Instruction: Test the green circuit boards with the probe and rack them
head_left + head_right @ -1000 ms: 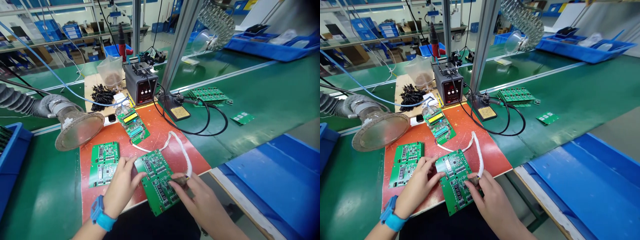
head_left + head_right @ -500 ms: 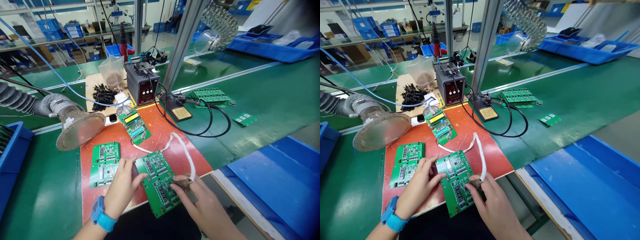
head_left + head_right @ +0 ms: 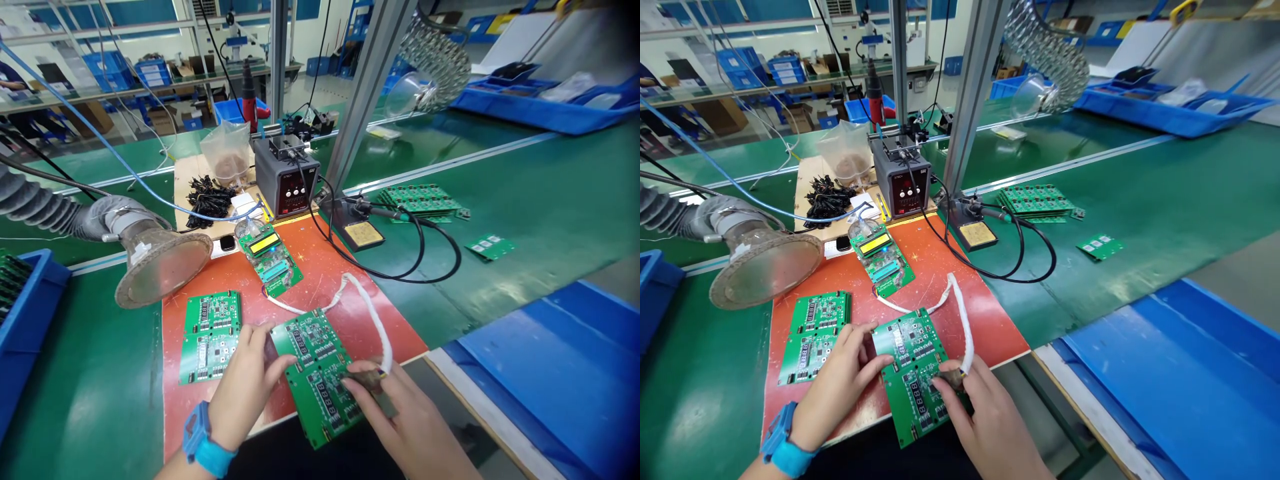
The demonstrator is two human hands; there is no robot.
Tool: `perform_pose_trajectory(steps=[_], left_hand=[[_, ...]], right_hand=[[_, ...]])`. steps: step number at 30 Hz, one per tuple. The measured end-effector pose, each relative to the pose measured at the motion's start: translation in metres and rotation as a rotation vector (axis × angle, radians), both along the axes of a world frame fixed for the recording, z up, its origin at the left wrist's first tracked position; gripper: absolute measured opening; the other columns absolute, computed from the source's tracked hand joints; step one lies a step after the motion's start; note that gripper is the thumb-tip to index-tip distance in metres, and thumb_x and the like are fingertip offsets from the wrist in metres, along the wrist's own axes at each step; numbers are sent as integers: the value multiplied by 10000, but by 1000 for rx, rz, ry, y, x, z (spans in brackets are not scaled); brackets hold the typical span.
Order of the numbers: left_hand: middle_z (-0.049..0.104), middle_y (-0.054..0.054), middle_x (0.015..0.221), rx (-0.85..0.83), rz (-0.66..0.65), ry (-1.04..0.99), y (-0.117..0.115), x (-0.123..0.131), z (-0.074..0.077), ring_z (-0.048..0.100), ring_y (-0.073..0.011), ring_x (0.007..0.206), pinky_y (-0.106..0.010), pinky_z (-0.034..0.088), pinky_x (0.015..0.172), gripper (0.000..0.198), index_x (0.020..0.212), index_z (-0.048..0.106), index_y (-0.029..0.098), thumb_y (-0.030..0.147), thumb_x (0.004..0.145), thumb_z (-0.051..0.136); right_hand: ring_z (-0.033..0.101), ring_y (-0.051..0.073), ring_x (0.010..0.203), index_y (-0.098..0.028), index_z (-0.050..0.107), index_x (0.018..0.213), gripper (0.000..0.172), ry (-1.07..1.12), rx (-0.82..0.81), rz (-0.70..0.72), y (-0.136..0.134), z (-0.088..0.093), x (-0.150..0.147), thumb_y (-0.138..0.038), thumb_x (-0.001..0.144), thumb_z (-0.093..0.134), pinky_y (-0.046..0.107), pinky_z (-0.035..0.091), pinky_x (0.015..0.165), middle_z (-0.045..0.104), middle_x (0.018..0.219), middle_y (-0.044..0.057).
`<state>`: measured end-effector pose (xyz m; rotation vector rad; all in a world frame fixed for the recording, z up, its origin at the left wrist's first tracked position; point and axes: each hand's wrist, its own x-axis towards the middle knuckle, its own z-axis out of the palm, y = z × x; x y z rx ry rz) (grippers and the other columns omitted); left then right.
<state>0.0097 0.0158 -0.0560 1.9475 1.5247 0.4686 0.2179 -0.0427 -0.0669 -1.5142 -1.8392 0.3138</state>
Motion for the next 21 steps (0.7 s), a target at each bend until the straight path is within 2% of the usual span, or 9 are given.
perform_pose_trajectory(steps=[6, 16, 21], left_hand=[[468, -44, 962, -49, -5, -6, 0, 0, 1, 564, -195, 826, -381, 479, 763, 376, 1165, 445, 207, 369, 838, 537], [475, -44, 950, 5, -9, 1, 1, 1, -1, 566, -206, 849, -405, 486, 777, 366, 1158, 441, 219, 373, 840, 535], [483, -53, 979, 20, 14, -5, 0, 1, -2, 558, -216, 882, -412, 479, 794, 433, 1198, 392, 219, 327, 821, 576]], right_hand=[[649, 177, 766, -199, 561, 890, 111, -3, 2, 5, 2, 0, 0, -282, 862, 493, 280, 553, 664, 646, 806, 55], [648, 181, 757, -200, 558, 892, 108, 0, 17, 4, 1, -2, 0, -279, 863, 490, 285, 552, 649, 646, 801, 57], [646, 178, 772, -202, 552, 903, 99, -15, 16, 13, 3, -2, -1, -271, 863, 493, 283, 548, 664, 644, 812, 54]])
